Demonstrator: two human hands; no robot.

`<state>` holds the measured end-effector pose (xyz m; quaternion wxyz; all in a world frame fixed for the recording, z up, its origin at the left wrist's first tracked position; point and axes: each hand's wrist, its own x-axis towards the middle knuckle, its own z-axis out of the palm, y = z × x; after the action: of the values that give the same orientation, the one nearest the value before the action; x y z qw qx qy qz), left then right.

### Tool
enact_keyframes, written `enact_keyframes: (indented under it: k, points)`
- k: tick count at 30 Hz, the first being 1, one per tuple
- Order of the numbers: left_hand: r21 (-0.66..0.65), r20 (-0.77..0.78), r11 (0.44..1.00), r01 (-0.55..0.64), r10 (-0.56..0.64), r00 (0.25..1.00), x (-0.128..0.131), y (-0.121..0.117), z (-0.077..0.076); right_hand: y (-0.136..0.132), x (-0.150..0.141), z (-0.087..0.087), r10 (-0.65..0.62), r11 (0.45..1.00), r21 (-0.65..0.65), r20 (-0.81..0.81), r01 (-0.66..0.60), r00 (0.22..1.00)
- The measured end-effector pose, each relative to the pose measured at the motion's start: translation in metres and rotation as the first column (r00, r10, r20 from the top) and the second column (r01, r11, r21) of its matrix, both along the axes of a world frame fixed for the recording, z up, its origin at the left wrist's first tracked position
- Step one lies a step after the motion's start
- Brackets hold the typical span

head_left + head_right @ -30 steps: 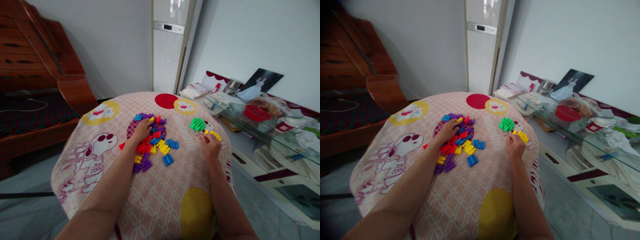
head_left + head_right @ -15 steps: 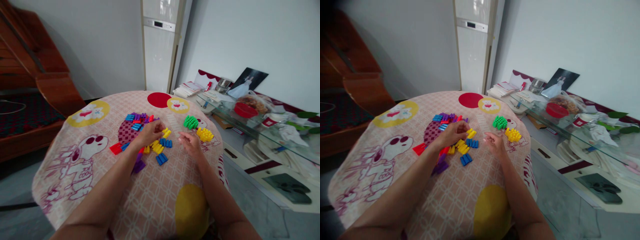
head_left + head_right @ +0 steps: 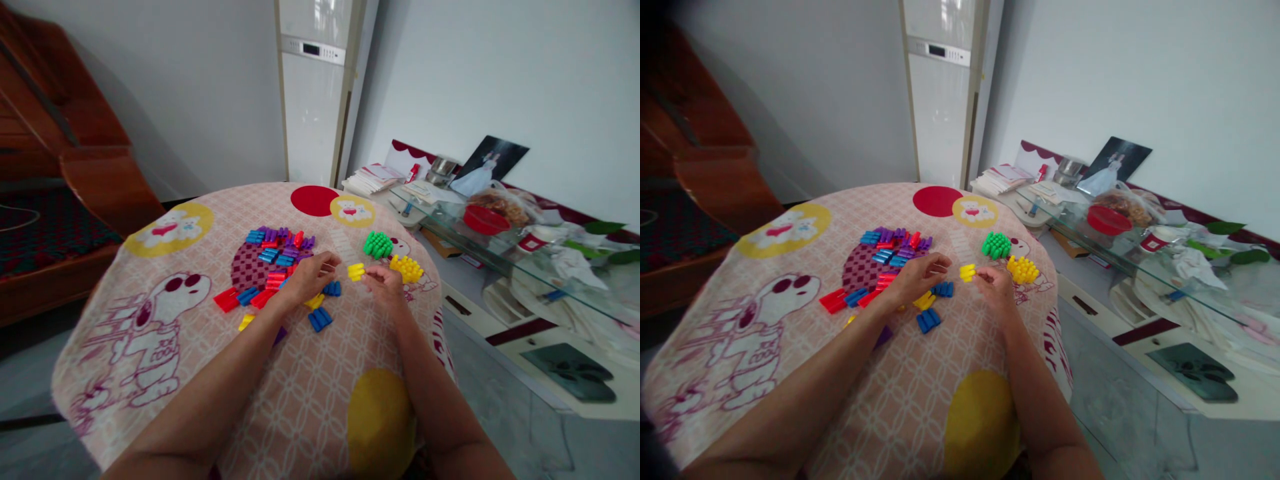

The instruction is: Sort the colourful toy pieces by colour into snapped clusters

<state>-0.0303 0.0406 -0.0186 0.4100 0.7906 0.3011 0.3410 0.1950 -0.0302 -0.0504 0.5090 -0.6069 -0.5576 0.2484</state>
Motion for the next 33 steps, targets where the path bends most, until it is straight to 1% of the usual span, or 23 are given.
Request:
enact_keyframes:
  k: [1,2,3,4,5,7,9,11,13,15,17,20,23,25,27,29,31,33]
  points:
    - [0.015,-0.006,0.999,-0.029,0.029,1.000,-0.004,0.003,0.003,0.000,0.008,-0.001,-0.106,0.994,0.036,0.074,0.104,0.992]
    - [0.035,-0.019,0.998,-0.057,0.058,0.998,-0.010,0.006,0.007,0.000,0.016,-0.002,-0.218,0.976,0.066,0.157,0.210,0.963]
    - [0.060,-0.034,0.994,-0.090,0.092,0.995,-0.016,0.010,0.011,0.000,0.023,-0.002,-0.324,0.946,0.084,0.246,0.313,0.913]
    - [0.085,-0.050,0.989,-0.123,0.128,0.991,-0.023,0.014,0.015,-0.001,0.029,-0.002,-0.409,0.911,0.090,0.338,0.403,0.848]
    - [0.107,-0.062,0.981,-0.161,0.168,0.984,-0.031,0.018,0.019,-0.002,0.034,-0.001,-0.464,0.875,0.086,0.427,0.476,0.776]
    - [0.139,-0.085,0.963,-0.232,0.245,0.966,-0.047,0.026,0.026,-0.004,0.039,0.001,-0.494,0.822,0.066,0.577,0.566,0.651]
    - [0.163,-0.111,0.941,-0.296,0.316,0.942,-0.065,0.034,0.029,-0.006,0.040,0.004,-0.469,0.800,0.054,0.677,0.597,0.567]
    - [0.179,-0.135,0.918,-0.353,0.378,0.916,-0.082,0.042,0.030,-0.006,0.039,0.005,-0.440,0.795,0.052,0.734,0.604,0.517]
    - [0.170,-0.160,0.898,-0.407,0.432,0.887,-0.098,0.048,0.028,-0.006,0.038,0.005,-0.425,0.794,0.054,0.760,0.605,0.491]
    - [0.150,-0.213,0.890,-0.431,0.455,0.865,-0.112,0.051,0.027,-0.006,0.038,0.005,-0.436,0.791,0.068,0.759,0.608,0.483]
    - [0.135,-0.284,0.902,-0.411,0.433,0.856,-0.121,0.051,0.029,-0.006,0.038,0.004,-0.470,0.792,0.104,0.733,0.602,0.492]
    - [0.103,-0.382,0.951,-0.291,0.308,0.872,-0.120,0.044,0.037,-0.005,0.035,0.001,-0.507,0.821,0.177,0.665,0.543,0.549]
    - [0.089,-0.454,0.990,-0.108,0.137,0.881,-0.101,0.032,0.045,-0.003,0.028,-0.004,-0.470,0.876,0.233,0.609,0.422,0.639]
    - [0.093,-0.496,0.996,0.016,0.032,0.868,-0.082,0.024,0.045,-0.003,0.024,-0.007,-0.418,0.908,0.246,0.599,0.339,0.684]
    - [0.122,-0.561,0.986,0.109,-0.022,0.827,-0.063,0.015,0.041,-0.002,0.021,-0.009,-0.367,0.930,0.242,0.601,0.276,0.710]
    - [0.203,-0.652,0.967,0.154,0.017,0.758,-0.048,0.009,0.033,-0.002,0.020,-0.011,-0.335,0.942,0.238,0.603,0.238,0.724]
    - [0.288,-0.724,0.942,0.172,0.096,0.684,-0.039,0.004,0.026,-0.001,0.019,-0.012,-0.322,0.945,0.243,0.598,0.217,0.734]
    - [0.321,-0.756,0.930,0.178,0.139,0.639,-0.035,0.003,0.021,-0.001,0.019,-0.012,-0.309,0.949,0.245,0.593,0.198,0.744]
